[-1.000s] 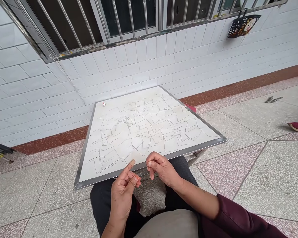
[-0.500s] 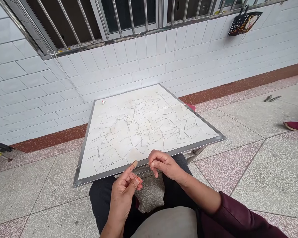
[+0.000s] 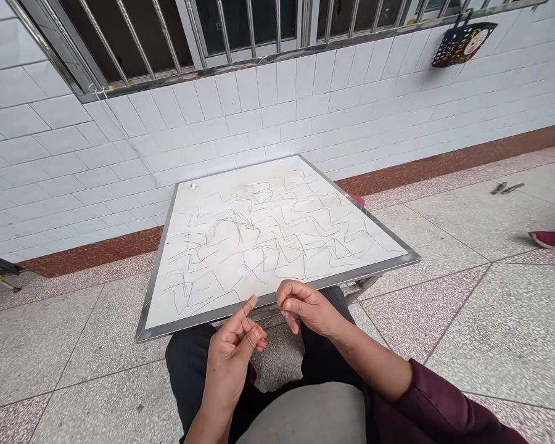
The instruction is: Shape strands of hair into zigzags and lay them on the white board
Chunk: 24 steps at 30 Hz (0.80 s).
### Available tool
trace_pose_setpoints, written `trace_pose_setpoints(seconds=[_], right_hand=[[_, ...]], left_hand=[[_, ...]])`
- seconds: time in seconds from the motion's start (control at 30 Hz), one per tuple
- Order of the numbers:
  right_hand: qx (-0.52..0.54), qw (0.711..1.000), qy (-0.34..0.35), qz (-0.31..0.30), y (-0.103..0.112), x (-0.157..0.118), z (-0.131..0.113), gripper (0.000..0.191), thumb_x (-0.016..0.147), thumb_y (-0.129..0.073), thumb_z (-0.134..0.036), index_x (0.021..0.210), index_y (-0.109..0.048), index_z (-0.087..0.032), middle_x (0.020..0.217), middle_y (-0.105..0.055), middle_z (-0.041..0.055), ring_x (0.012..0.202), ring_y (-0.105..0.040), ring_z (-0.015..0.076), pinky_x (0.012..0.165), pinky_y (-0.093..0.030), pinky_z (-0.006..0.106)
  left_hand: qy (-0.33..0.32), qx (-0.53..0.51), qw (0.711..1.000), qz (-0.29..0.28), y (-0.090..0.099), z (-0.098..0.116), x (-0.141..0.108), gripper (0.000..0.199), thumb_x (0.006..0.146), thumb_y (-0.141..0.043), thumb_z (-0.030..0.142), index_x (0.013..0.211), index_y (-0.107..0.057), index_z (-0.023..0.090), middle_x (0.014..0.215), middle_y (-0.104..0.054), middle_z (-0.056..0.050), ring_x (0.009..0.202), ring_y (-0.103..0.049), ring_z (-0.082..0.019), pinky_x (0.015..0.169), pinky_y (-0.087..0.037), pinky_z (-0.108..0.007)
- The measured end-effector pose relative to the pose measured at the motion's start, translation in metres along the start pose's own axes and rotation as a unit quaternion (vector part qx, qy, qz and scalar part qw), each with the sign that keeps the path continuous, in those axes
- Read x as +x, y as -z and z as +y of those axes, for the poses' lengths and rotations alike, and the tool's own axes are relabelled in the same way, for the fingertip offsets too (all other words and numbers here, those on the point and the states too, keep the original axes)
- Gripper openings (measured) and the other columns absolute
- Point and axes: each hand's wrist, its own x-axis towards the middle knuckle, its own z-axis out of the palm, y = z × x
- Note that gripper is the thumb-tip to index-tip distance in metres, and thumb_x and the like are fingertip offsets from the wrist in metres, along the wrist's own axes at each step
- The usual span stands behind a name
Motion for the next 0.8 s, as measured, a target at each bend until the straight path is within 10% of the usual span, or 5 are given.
trace_pose_setpoints(seconds=[0.43, 0.8], right_hand=[[-0.03, 0.999, -0.006, 0.011, -0.012, 0.001, 0.007, 0.02, 0.086, -0.069, -0.036, 0.085, -0.067, -0.016, 0.067, -0.063, -0.0026, 0.043, -0.056, 0.0064, 0.039, -0.045, 0.017], [0.022, 0.972, 0.045, 0.228, 0.007, 0.007, -0.001, 0.026, 0.087, -0.066, -0.043, 0.079, -0.056, -0.02, 0.066, -0.055, -0.0056, 0.043, -0.047, 0.0052, 0.041, -0.04, 0.017]], left_hand=[[0.012, -0.029, 0.999, 0.011, 0.0, 0.0, -0.001, 0.058, 0.082, -0.071, 0.04, 0.135, -0.058, 0.023, 0.074, -0.063, 0.001, 0.065, -0.058, -0.012, 0.066, -0.051, -0.026], [0.008, -0.02, 0.998, 0.064, 0.008, -0.006, 0.001, 0.054, 0.08, -0.073, 0.038, 0.131, -0.062, 0.025, 0.073, -0.061, 0.002, 0.065, -0.057, -0.012, 0.068, -0.052, -0.025]])
